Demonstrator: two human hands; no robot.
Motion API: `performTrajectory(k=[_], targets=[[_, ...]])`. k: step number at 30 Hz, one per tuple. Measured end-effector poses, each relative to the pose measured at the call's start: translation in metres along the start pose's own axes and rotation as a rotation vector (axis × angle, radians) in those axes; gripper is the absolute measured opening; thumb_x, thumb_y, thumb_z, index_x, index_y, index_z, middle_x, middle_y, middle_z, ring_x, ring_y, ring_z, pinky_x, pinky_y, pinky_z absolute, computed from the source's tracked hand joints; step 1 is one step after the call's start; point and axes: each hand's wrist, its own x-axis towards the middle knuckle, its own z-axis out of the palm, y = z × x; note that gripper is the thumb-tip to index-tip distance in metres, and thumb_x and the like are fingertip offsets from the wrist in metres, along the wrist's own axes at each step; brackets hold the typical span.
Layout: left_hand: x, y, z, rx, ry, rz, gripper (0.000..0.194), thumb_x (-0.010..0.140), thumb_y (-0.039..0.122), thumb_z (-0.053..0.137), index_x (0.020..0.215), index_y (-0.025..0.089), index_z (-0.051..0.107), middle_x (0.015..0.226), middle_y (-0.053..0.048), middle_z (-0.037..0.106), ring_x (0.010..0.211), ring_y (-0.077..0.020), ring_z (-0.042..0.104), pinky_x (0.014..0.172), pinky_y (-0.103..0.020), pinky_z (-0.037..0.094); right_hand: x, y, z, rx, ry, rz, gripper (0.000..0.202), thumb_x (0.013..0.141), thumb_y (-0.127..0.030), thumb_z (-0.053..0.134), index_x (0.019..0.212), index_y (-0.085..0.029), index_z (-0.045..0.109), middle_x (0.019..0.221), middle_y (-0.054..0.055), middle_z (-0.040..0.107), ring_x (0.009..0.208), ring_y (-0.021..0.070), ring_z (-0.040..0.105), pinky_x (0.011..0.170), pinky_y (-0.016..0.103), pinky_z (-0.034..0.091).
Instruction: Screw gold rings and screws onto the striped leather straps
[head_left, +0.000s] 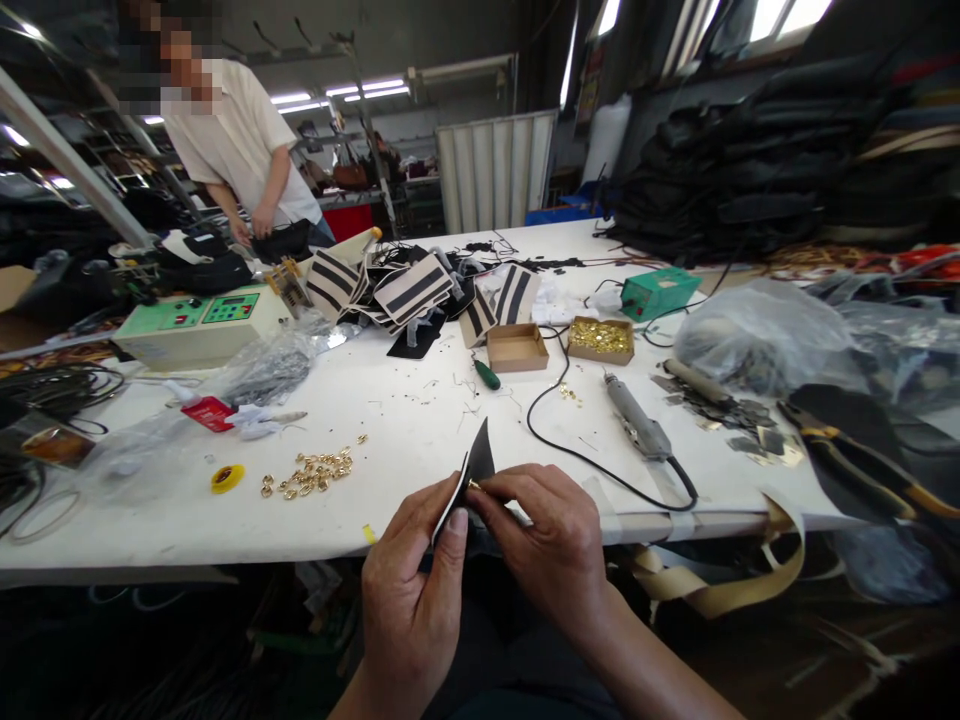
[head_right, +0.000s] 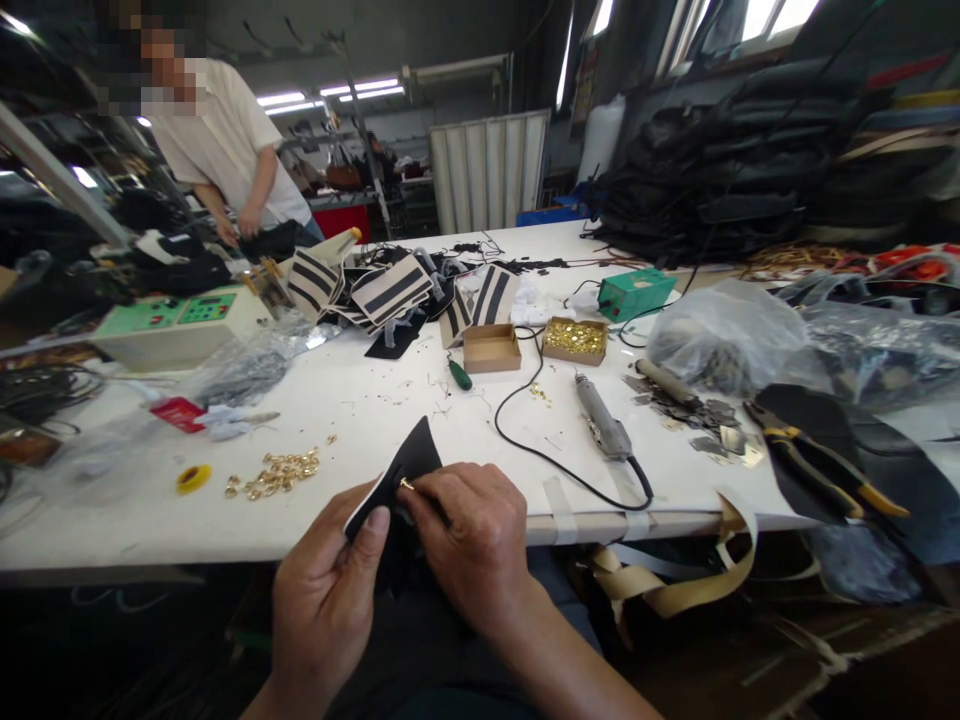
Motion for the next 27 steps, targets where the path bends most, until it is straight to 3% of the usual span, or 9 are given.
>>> performTrajectory(k=[8,13,16,20,23,27], targets=[[-0.011,-0.001,-0.002,0.028,-0.012,0.044,0.039,0.099,0.029,0.063,0.138,0.024,0.065,0.134,-0.009,0.069,0.122,-0.0265,0.067,0.105,-0.038,0.054,-0.003,-0.012,-0.005,0.004,-0.011,-0.046,0.01,0.094,-0.021,0.073,0.103,-0.02,0.077,0.096,0.006,0.08,0.086,0.021,0.073,0.079,0.037,0.05],[-0.015,0.001,-0.006,-0.032,-0.062,0.061,0.058,0.103,0.06,0.045,0.148,0.025,0.057,0.144,-0.013,0.062,0.133,-0.0337,0.06,0.11,-0.048,0.051,-0.006,-0.015,-0.013,0.056,-0.078,-0.069,0.047,0.079,-0.044,0.086,0.117,-0.018,0.073,0.105,0.01,0.078,0.096,0.0275,0.071,0.084,0.043,0.051],[-0.017,0.005,-0.006,-0.039,-0.094,0.046,0.071,0.101,0.069,0.038,0.154,0.024,0.052,0.151,-0.015,0.057,0.138,-0.0363,0.056,0.113,-0.051,0.049,-0.007,-0.017,-0.014,0.02,-0.093,-0.054,0.055,0.072,-0.04,0.09,0.119,-0.018,0.07,0.109,0.01,0.077,0.1,0.0295,0.07,0.089,0.046,0.05],[-0.02,0.008,-0.007,-0.064,-0.144,0.043,0.078,0.1,0.073,0.036,0.159,0.024,0.045,0.157,-0.016,0.05,0.144,-0.0377,0.05,0.116,-0.053,0.047,-0.007,-0.024,-0.016,-0.019,-0.115,-0.031,0.049,0.072,-0.02,0.079,0.119,-0.018,0.066,0.112,0.01,0.076,0.103,0.0285,0.069,0.1,0.049,0.047],[-0.024,0.01,-0.008,-0.057,-0.176,0.054,0.078,0.099,0.072,0.038,0.161,0.025,0.041,0.16,-0.016,0.046,0.147,-0.0374,0.047,0.117,-0.053,0.047,-0.006,-0.029,-0.017,-0.054,-0.139,0.001,0.044,0.075,-0.017,0.073,0.118,-0.02,0.065,0.112,0.008,0.076,0.104,0.0273,0.069,0.108,0.05,0.042],[-0.029,0.015,-0.01,-0.12,-0.203,0.052,0.068,0.103,0.06,0.045,0.162,0.027,0.038,0.164,-0.015,0.041,0.144,-0.0356,0.051,0.104,-0.044,0.06,-0.003,-0.029,-0.015,-0.076,-0.158,0.053,0.023,0.085,-0.015,0.069,0.107,-0.022,0.069,0.102,0.004,0.078,0.098,0.0242,0.071,0.106,0.047,0.041]])
